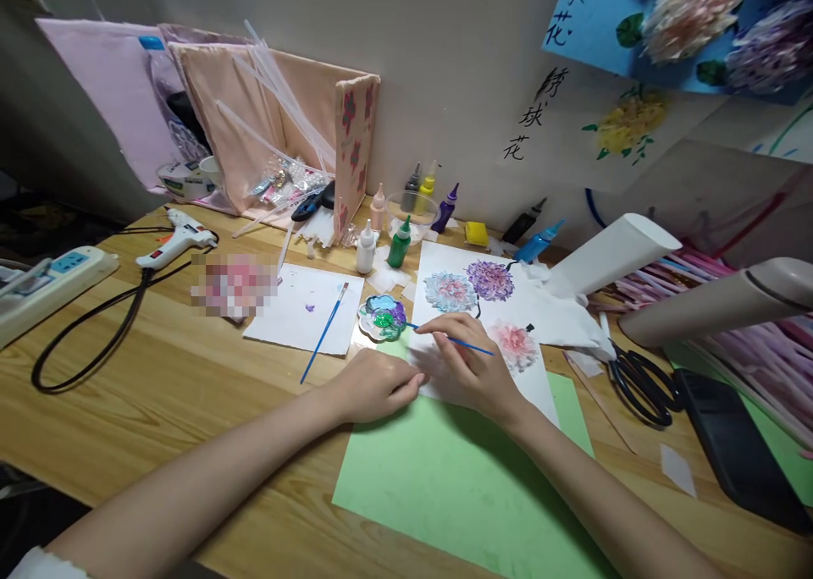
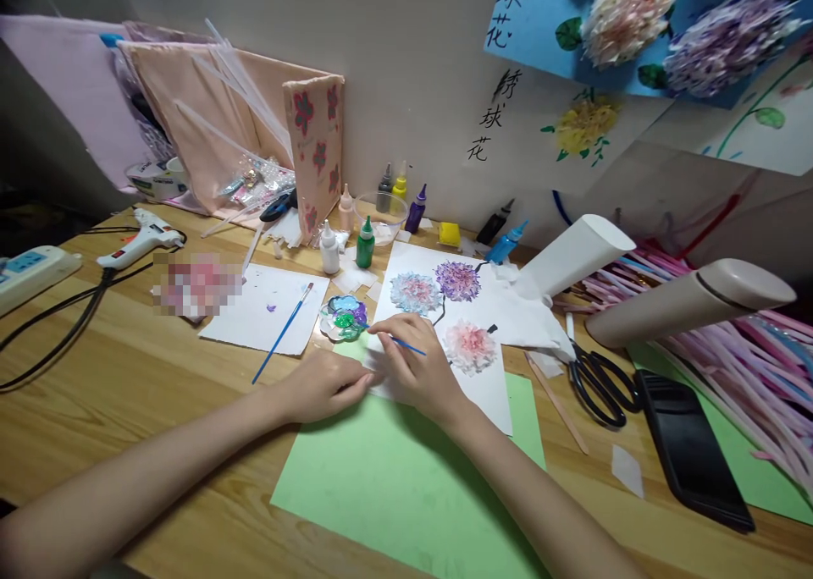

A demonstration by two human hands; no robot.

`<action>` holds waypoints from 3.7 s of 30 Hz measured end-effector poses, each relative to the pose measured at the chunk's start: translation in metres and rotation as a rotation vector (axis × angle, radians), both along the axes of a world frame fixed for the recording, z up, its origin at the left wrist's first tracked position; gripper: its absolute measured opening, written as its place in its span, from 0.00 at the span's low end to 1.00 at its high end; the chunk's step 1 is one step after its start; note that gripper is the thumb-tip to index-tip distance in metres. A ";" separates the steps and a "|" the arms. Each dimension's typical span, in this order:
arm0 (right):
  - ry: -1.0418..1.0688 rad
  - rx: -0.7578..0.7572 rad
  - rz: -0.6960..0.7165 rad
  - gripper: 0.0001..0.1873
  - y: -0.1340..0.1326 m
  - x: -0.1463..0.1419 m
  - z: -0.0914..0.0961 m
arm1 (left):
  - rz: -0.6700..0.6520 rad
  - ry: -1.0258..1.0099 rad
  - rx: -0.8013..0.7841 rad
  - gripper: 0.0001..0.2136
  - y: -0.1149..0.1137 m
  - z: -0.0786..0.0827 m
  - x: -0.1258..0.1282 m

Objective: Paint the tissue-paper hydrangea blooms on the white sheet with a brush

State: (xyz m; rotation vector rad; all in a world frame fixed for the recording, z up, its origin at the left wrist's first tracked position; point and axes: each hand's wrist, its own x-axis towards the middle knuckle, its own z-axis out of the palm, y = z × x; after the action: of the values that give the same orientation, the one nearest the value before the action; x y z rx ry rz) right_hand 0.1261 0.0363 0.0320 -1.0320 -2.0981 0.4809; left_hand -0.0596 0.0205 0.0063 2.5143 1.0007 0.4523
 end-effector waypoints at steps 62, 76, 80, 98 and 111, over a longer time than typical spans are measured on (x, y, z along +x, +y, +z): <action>0.225 0.000 -0.209 0.11 -0.016 0.065 -0.008 | -0.016 0.030 -0.019 0.20 0.001 0.001 0.000; 0.086 0.073 -0.185 0.10 -0.015 0.062 -0.005 | -0.011 0.050 -0.007 0.19 0.001 0.000 0.000; 0.125 0.023 -0.215 0.11 -0.016 0.063 -0.004 | -0.015 0.042 -0.011 0.20 0.002 0.000 0.000; 0.005 0.067 -0.201 0.10 -0.015 0.058 0.003 | -0.017 0.027 -0.004 0.18 0.000 0.002 0.000; 0.104 -0.019 -0.270 0.12 -0.016 0.058 0.001 | -0.025 0.016 -0.031 0.17 0.000 0.001 0.000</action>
State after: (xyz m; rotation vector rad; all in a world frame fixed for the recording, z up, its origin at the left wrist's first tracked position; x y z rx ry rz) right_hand 0.1839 0.0207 0.0331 -1.2516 -1.8321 0.4099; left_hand -0.0592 0.0204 0.0071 2.5036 0.9738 0.4069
